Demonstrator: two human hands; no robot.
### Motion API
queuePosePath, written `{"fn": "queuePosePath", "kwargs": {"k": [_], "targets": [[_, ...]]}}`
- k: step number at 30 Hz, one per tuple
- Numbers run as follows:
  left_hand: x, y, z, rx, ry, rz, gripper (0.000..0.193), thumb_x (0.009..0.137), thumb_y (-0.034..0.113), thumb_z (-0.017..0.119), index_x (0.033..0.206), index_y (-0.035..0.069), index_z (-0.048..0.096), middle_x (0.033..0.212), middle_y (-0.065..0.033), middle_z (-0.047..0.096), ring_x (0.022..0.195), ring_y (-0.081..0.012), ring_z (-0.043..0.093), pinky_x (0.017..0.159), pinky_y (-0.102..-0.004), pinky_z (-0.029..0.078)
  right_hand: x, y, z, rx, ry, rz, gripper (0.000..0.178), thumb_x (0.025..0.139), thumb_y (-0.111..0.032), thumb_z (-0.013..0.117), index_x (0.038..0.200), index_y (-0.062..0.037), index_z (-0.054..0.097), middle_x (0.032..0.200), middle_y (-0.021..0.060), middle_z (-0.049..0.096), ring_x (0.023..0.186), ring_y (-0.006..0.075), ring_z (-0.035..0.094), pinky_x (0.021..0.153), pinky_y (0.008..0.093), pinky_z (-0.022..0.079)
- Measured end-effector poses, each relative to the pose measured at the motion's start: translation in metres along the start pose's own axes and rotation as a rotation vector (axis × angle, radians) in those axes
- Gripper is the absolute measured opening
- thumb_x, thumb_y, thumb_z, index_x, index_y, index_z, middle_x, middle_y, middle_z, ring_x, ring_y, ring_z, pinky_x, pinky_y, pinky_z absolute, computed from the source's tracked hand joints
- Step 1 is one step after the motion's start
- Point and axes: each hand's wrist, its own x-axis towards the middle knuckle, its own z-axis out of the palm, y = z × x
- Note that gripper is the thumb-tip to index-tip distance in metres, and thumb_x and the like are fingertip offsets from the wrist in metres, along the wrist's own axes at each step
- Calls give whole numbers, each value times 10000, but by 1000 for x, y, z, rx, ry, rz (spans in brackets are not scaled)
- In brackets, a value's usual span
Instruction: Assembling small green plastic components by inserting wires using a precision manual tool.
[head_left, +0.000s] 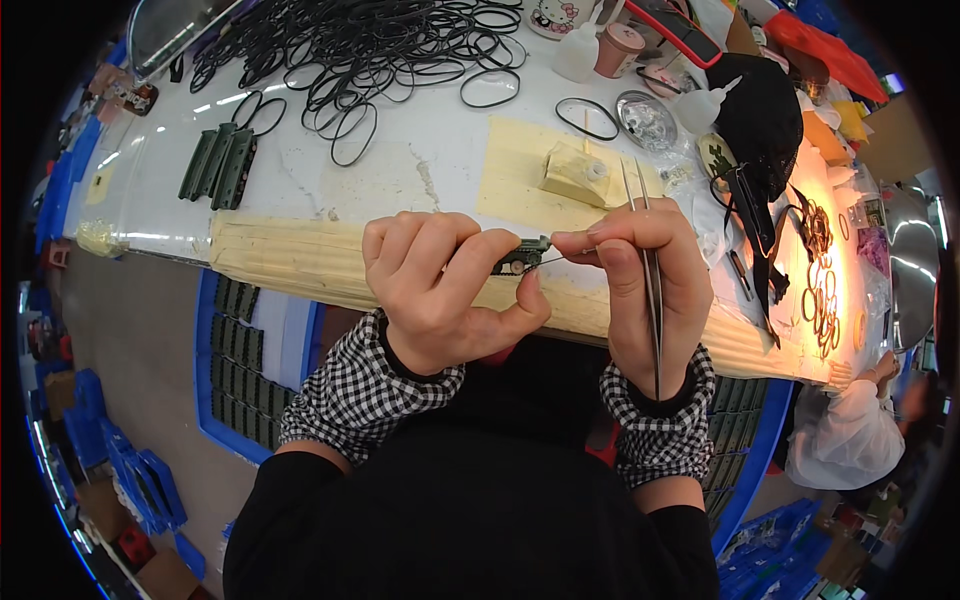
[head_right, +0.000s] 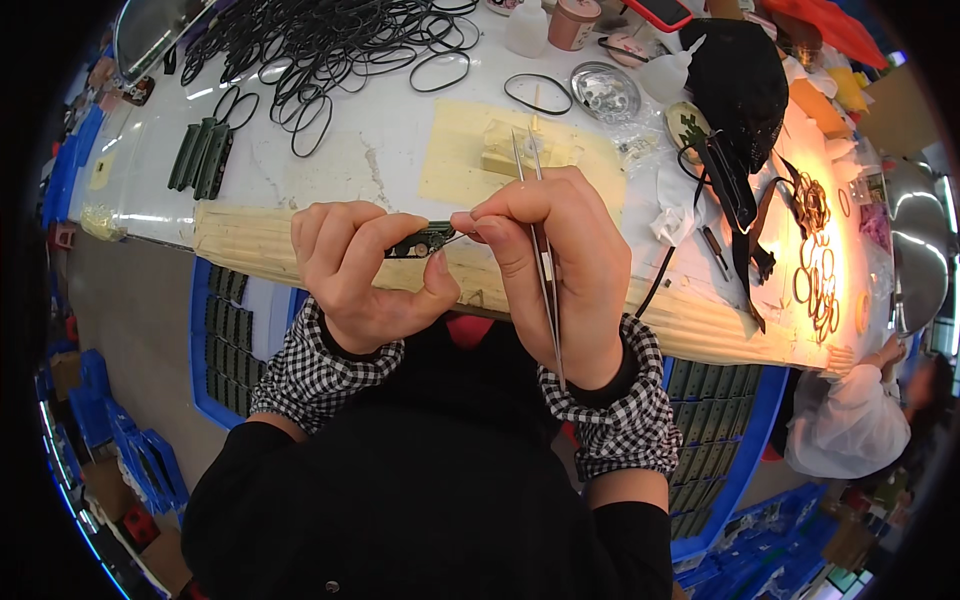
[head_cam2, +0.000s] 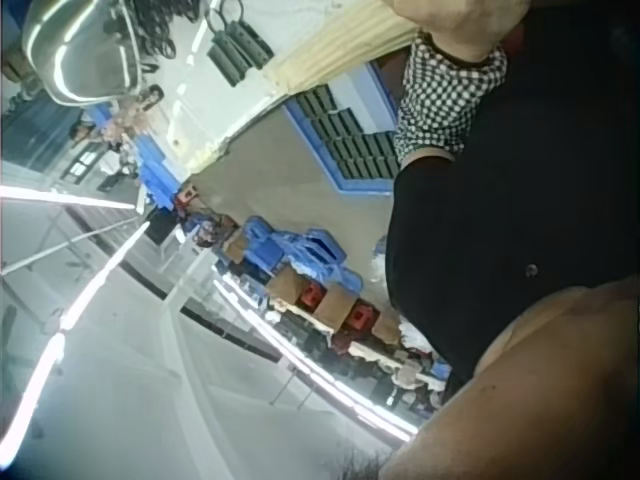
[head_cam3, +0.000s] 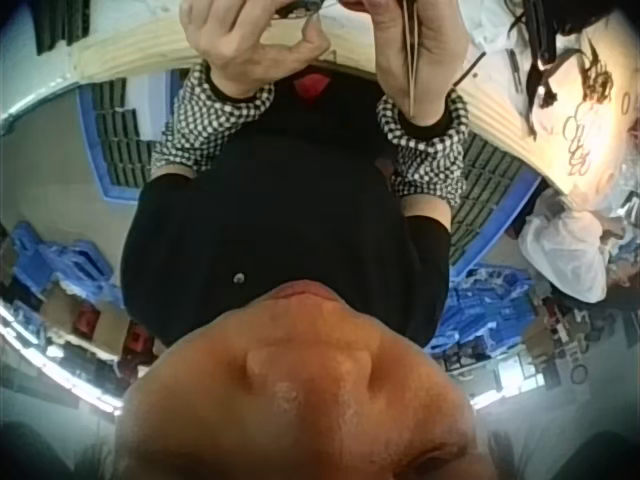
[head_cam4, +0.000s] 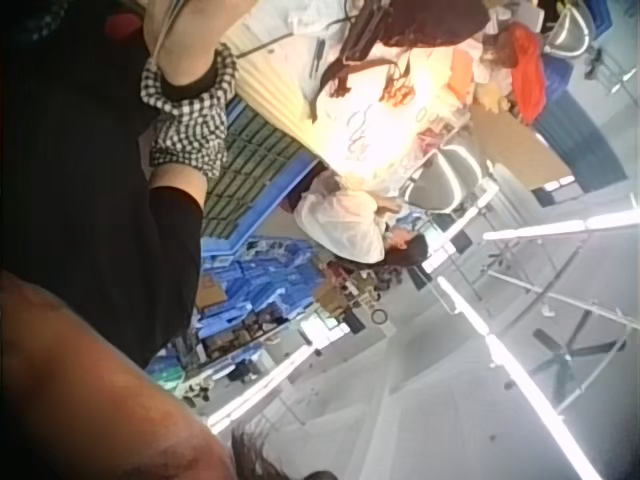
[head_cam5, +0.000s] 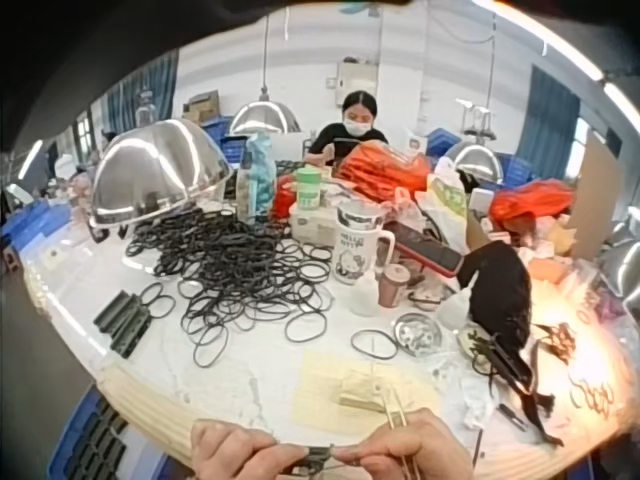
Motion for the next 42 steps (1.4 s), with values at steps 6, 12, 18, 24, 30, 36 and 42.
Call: {"fn": "queuePosePath", "kwargs": {"k": [6, 12, 18, 24, 30, 36, 42], "targets": [[1, -4, 0, -117, -39, -79, 229, 583, 192, 691, 776, 86, 626, 706, -44, 539, 661, -195, 491, 642, -324, 374, 15, 12, -10, -179, 261, -15, 47, 901, -22, 609, 911, 10, 577, 793, 72, 589, 731, 173, 601, 652, 277, 477], [-2, -1, -3, -1260, -146, -933, 76, 836, 48, 574, 895, 0, 572, 804, -22, 624, 699, -79, 541, 639, -222, 437, 38, 39, -16, -746, 217, -265, 75, 832, -48, 673, 870, -25, 614, 814, 95, 594, 742, 268, 580, 644, 336, 456], [-4, 5, -2, -1449, -101, -1027, 110, 908, 65, 503, 947, -7, 576, 870, -43, 659, 774, -67, 592, 715, -225, 478, 33, 37, -15, -842, 153, -216, 106, 812, -64, 691, 868, -25, 610, 820, 105, 602, 800, 271, 581, 686, 351, 463], [-8, 12, 5, -1484, -58, -1063, 119, 920, 74, 520, 984, -6, 580, 916, -52, 661, 821, -81, 602, 755, -240, 483, 8, -8, 1, -97, -36, 2, 207, 735, -36, 758, 813, -24, 567, 823, 123, 611, 788, 248, 615, 695, 312, 479], [-4, 22, 5, -1553, -113, -1173, 164, 936, 110, 525, 1025, -4, 604, 949, -42, 658, 882, -78, 585, 814, -233, 454, 7, -8, -2, -32, -72, 84, 180, 770, 35, 701, 837, -19, 543, 841, 73, 590, 726, 134, 571, 664, 247, 470], [2, 14, -2, -1521, -273, -1110, 163, 931, 123, 536, 966, -10, 624, 906, -20, 646, 854, -60, 555, 797, -225, 436, 11, -10, -9, -24, -130, 160, 152, 800, 20, 682, 828, -20, 538, 814, 29, 585, 714, 88, 556, 649, 228, 465], [-6, 10, 3, -1438, -305, -1093, 144, 926, 127, 543, 898, -1, 599, 831, 14, 602, 802, -32, 499, 742, -208, 406, 10, -7, -7, -49, -185, 134, 152, 779, 16, 682, 820, -23, 541, 781, 37, 576, 674, 108, 564, 623, 232, 457]]}}
